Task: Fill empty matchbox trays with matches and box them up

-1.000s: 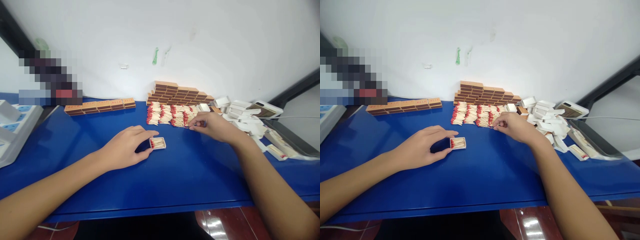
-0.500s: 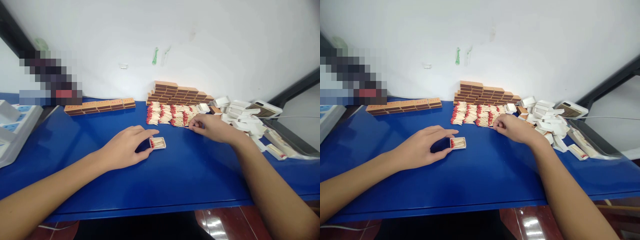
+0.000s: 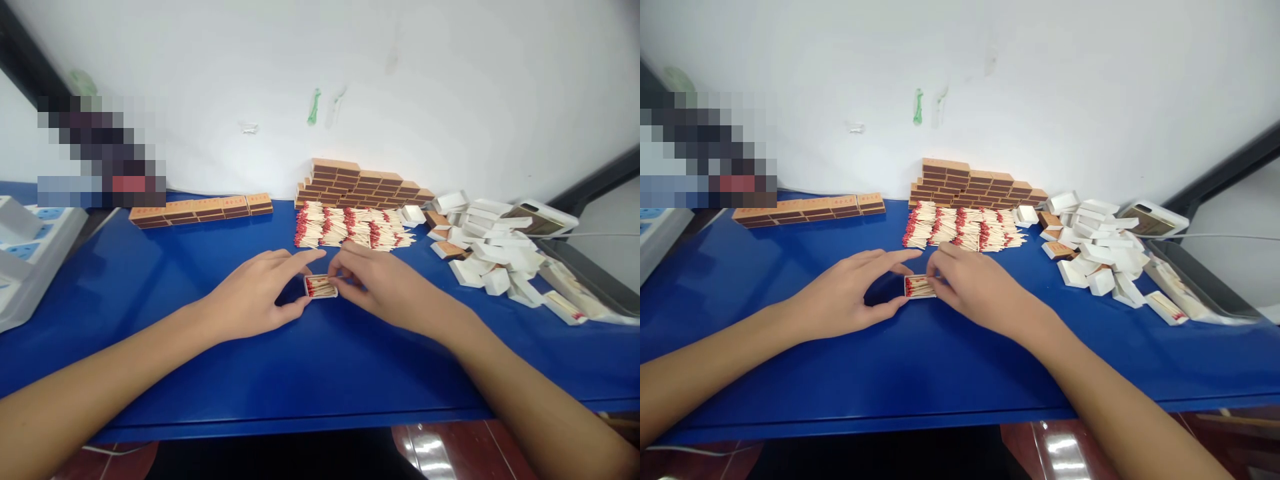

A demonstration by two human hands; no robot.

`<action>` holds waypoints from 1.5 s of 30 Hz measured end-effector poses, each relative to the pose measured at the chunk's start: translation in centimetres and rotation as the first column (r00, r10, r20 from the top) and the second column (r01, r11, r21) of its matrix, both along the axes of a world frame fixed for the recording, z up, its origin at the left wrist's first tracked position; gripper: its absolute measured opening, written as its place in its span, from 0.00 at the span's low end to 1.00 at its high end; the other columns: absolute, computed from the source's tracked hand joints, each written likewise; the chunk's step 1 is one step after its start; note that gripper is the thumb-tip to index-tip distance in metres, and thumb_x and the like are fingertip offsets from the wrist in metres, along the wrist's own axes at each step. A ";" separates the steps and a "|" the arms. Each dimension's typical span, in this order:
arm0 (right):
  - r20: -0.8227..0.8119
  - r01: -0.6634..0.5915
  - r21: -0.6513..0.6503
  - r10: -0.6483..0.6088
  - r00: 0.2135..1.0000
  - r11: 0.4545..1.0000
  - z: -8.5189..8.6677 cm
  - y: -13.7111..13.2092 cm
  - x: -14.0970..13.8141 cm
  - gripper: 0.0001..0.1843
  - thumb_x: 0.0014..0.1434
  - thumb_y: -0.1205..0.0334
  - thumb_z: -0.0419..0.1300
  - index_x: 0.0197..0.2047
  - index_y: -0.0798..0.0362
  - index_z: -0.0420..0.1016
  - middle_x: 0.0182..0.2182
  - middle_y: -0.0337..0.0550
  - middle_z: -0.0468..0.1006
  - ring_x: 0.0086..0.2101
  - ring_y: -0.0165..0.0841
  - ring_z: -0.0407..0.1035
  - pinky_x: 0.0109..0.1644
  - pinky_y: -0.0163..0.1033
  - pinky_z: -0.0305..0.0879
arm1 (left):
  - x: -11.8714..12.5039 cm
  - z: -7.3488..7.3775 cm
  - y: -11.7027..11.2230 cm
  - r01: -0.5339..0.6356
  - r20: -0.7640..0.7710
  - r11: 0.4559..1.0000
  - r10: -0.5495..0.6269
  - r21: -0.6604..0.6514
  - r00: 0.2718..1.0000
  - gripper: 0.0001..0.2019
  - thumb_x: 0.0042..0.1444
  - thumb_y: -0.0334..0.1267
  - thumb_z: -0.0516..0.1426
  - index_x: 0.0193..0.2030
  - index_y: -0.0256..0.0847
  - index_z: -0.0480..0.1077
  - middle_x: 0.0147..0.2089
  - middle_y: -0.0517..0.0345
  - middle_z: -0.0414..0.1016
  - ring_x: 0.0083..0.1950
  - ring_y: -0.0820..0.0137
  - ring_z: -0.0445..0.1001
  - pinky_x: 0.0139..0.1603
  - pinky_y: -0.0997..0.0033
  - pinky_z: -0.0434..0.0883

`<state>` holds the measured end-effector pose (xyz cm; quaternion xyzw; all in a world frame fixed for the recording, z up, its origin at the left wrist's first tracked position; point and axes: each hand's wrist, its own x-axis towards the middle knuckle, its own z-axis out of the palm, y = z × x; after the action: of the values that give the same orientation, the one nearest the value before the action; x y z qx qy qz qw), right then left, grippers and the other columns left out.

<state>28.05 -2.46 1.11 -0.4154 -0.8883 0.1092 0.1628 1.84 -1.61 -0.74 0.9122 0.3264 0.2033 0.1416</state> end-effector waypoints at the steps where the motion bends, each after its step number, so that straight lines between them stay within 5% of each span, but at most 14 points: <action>1: 0.014 -0.005 0.020 0.005 1.000 1.000 -0.2 -0.2 -0.4 0.03 0.72 0.65 0.58 0.44 0.51 0.73 0.41 0.46 0.77 0.35 0.35 0.73 0.38 0.40 0.65 | 0.0 0.0 0.0 -0.002 0.004 1.000 0.002 0.005 1.000 0.32 0.68 0.40 0.61 0.77 0.47 0.59 0.59 0.53 0.82 0.60 0.57 0.79 0.64 0.51 0.76; 10: -0.033 -0.049 -0.005 0.049 0.998 0.999 -0.8 -0.5 -1.5 0.03 0.73 0.64 0.57 0.45 0.51 0.72 0.42 0.47 0.77 0.36 0.36 0.74 0.39 0.41 0.67 | 0.0 -0.4 0.1 -0.004 0.008 0.999 0.004 0.047 1.000 0.30 0.68 0.42 0.61 0.75 0.46 0.61 0.58 0.51 0.82 0.59 0.56 0.80 0.61 0.53 0.77; 20: -0.077 0.013 -0.078 -0.019 0.997 0.997 0.0 0.4 1.1 0.04 0.72 0.62 0.61 0.44 0.49 0.78 0.39 0.43 0.74 0.35 0.34 0.70 0.38 0.40 0.66 | -0.2 0.1 0.0 0.004 -0.013 1.000 -0.004 -0.016 1.000 0.32 0.69 0.40 0.60 0.77 0.49 0.58 0.58 0.55 0.82 0.58 0.58 0.79 0.63 0.51 0.76; 33: -0.071 -0.037 -0.162 0.026 0.997 0.986 -1.0 0.3 -0.4 0.06 0.75 0.61 0.59 0.43 0.50 0.74 0.41 0.44 0.77 0.37 0.34 0.72 0.42 0.41 0.67 | -0.2 -0.3 0.1 0.002 0.011 0.999 -0.003 0.034 1.000 0.32 0.69 0.40 0.61 0.77 0.48 0.60 0.58 0.54 0.83 0.61 0.57 0.79 0.63 0.53 0.77; 45: -0.152 -0.060 -0.104 0.044 0.987 0.993 -0.7 -0.1 -0.9 0.03 0.73 0.61 0.61 0.44 0.50 0.75 0.40 0.43 0.75 0.35 0.33 0.71 0.39 0.40 0.67 | -0.1 -0.3 0.0 0.000 0.001 1.000 0.000 0.029 1.000 0.31 0.69 0.42 0.61 0.76 0.47 0.60 0.58 0.52 0.82 0.61 0.56 0.79 0.62 0.52 0.77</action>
<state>27.15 -2.61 0.36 -0.3908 -0.8769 0.1924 0.2033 1.70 -1.61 -1.01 0.9140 0.3233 0.2084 0.1288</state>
